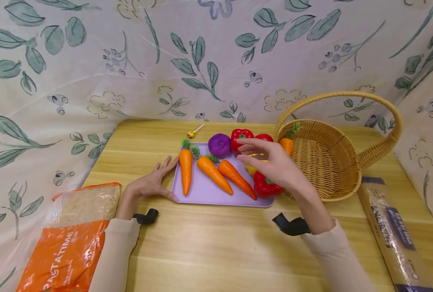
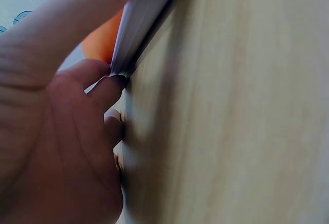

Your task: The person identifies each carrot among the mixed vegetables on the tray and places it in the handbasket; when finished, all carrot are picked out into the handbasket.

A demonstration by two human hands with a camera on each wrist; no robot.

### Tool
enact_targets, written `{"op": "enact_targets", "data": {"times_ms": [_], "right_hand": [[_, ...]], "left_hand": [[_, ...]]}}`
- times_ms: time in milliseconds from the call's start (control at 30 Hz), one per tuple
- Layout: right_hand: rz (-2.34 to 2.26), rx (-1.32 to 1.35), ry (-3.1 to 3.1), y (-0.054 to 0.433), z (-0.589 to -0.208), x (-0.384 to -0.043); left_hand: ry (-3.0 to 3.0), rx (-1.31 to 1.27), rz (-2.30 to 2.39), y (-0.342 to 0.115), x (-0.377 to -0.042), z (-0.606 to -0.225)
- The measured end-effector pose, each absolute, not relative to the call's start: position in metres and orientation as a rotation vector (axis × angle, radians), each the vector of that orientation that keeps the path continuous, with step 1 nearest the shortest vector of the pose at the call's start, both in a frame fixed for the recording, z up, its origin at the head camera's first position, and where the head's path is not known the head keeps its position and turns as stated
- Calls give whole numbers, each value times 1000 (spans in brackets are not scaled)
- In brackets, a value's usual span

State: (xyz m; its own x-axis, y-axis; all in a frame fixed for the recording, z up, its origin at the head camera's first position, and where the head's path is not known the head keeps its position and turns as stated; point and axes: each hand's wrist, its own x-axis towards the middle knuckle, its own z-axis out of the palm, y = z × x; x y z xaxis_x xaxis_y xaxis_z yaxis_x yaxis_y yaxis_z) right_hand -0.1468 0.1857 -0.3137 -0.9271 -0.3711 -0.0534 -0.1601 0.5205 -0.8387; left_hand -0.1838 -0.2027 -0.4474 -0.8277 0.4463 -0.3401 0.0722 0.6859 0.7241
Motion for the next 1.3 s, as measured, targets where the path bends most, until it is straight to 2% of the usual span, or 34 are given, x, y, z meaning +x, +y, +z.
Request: {"op": "enact_targets", "data": {"times_ms": [167,533,833,1300], "right_hand": [[-1490,-541,2407,141,-332,-152],[-1450,-463,2365,67,-374,-153],[-1374,-406,2438,42,-393,-151],[-1308,-353,2502,36,-400,-153]], "left_hand": [[2396,409,1000,-203,-184,-447],[2405,415,991,-202,-184,-446],[2414,418,971,-203,-185,-446],[2421,408,963,-203,-183,-446]]}}
